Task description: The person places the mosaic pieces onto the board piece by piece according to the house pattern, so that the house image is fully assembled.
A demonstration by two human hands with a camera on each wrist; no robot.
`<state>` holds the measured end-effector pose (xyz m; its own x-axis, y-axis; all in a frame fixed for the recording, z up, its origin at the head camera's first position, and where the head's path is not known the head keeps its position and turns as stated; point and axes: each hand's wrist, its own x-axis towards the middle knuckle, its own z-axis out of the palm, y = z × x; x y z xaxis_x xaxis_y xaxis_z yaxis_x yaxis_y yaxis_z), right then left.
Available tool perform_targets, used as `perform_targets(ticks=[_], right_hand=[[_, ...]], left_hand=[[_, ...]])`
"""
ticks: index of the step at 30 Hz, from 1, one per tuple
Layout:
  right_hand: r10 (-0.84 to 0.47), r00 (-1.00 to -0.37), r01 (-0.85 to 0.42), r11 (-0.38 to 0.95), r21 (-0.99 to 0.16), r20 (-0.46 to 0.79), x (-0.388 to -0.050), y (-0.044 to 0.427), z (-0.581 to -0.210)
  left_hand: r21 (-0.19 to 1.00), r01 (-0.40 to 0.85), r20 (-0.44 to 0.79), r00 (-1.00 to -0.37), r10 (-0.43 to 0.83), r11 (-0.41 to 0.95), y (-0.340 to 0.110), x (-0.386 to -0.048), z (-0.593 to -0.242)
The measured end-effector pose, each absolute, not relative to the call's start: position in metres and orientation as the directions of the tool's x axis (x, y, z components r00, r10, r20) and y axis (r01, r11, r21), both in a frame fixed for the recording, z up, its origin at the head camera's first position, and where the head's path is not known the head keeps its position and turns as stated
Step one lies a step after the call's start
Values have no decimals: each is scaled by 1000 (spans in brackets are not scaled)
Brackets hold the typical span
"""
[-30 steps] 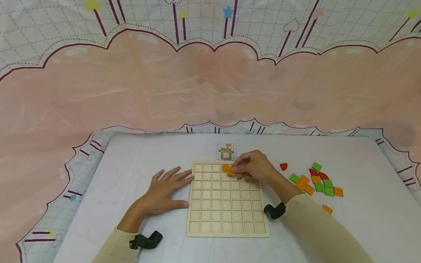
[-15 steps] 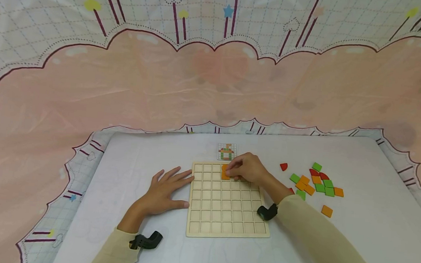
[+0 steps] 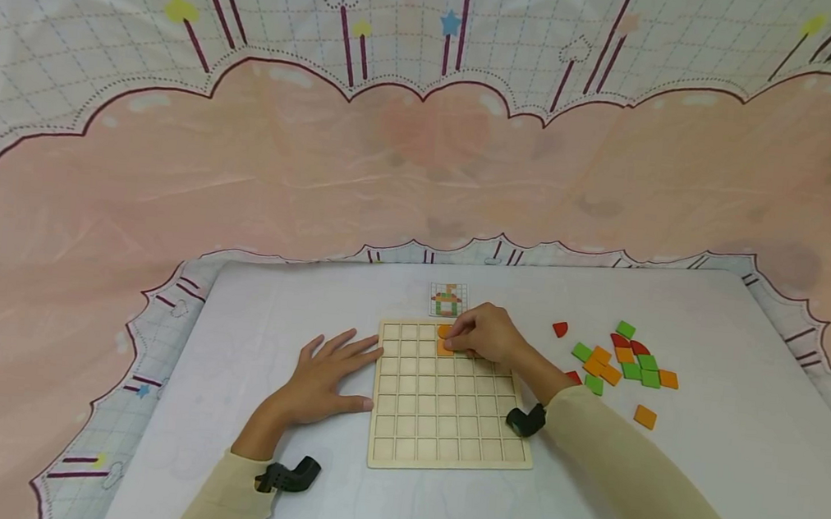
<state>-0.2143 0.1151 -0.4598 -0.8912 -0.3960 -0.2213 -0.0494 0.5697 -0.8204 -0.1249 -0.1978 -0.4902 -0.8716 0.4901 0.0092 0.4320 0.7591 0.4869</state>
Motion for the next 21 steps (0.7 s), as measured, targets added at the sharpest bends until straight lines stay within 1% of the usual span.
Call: perform_targets(ticks=[7,16,21], right_hand=[[-398,-894,-72,580,-811,-205,-213,113,-461],[-415,-895,-140,611,-779,-165,-214,115,-462],[-406,-899,-142,626,-767,-165,-214,118,-463]], left_hand=[[480,427,1,-874,486,767,-199,-124,-489],[474,420,-9,-876,482,774,-199,-124,-491],[470,419,-13,-877,481,777,-198,-124,-491]])
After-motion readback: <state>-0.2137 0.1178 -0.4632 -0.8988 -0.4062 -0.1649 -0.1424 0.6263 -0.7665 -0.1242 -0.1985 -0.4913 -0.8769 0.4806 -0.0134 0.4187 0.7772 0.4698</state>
